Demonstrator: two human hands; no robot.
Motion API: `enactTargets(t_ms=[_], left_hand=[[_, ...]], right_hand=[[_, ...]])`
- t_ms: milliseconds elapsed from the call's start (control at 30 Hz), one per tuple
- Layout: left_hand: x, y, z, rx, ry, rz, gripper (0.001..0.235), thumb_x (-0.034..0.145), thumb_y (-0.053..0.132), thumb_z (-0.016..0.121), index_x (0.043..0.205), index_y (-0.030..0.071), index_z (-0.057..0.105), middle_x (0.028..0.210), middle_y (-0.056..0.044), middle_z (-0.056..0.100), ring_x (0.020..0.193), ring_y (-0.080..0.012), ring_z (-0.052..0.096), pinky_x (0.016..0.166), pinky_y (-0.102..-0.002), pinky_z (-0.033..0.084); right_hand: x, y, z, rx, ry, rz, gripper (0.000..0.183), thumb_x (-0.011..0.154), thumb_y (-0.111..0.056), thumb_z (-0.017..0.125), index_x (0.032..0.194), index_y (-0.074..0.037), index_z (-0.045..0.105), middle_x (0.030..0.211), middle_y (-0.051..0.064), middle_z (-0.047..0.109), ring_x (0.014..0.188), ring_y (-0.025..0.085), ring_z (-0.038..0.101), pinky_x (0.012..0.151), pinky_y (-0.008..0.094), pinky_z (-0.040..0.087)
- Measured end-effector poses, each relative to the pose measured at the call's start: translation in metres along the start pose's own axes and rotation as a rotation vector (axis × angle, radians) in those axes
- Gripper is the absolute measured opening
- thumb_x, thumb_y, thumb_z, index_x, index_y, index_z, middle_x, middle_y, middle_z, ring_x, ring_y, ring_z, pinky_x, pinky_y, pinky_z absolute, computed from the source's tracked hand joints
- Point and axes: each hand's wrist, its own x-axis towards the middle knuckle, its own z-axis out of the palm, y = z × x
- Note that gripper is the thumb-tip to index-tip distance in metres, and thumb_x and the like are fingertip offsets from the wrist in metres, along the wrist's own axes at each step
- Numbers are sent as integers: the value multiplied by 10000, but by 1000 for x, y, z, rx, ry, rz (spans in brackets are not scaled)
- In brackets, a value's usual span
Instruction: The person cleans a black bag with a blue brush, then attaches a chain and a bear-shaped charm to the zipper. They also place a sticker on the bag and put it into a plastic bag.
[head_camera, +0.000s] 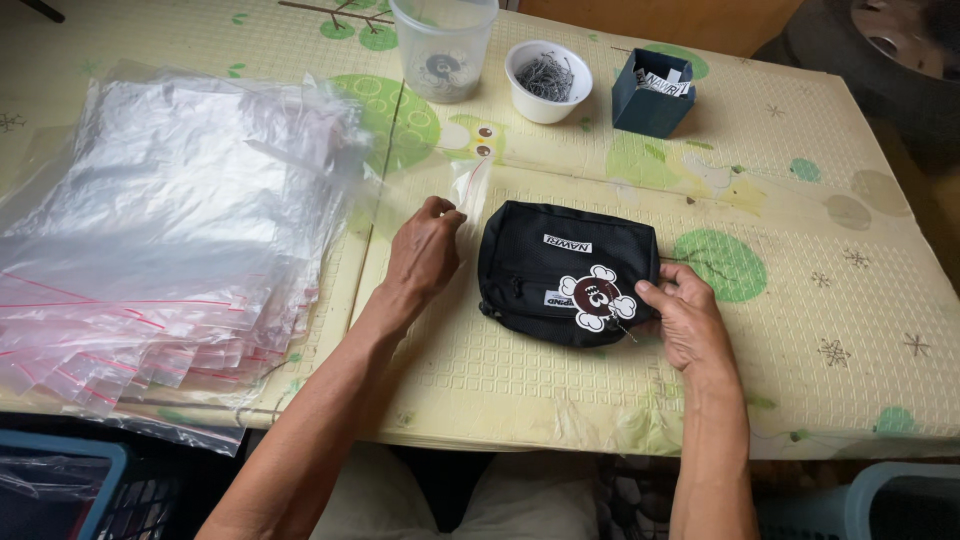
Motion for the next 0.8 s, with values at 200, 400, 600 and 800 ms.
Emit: enactTargets(t_ms=[200, 400, 600, 800], left_hand=[[-6, 2, -10, -177, 60, -8, 395, 777, 98, 697, 1171, 75, 725, 1143, -147, 642, 954, -426, 713, 804, -511, 590], [-4, -12, 4, -308, 123, -7, 525, 682, 148, 807, 1200, 114, 731, 1115, -110, 673, 985, -325, 680, 847, -462, 574], [-2, -21, 5, -458, 89, 20, 535, 722, 113, 701, 1248, 204, 739, 1126, -62, 702, 933, -253, 679, 819, -404, 566], [-9, -19, -13, -489, 122, 39, 558, 768, 9, 597, 1305, 116, 708, 1185, -130, 715, 947, -304, 682, 810, -399, 566]], right_hand=[[1, -5, -5, 95, -19, -15, 353, 906, -103, 762, 1225, -75, 611, 944, 62, 706, 820, 185, 727, 675, 399, 659], [-22, -42, 23, 148, -32, -12, 364, 900, -107, 754, 1242, -84, 629, 974, 74, 717, 840, 186, 718, 718, 401, 646], [-3, -33, 39, 180, -55, 9, 341, 900, -83, 748, 1223, -90, 639, 970, 75, 725, 810, 206, 722, 688, 408, 644], [39, 11, 42, 165, -65, 55, 356, 900, -87, 749, 1226, -86, 604, 934, 79, 721, 761, 239, 731, 625, 431, 644]])
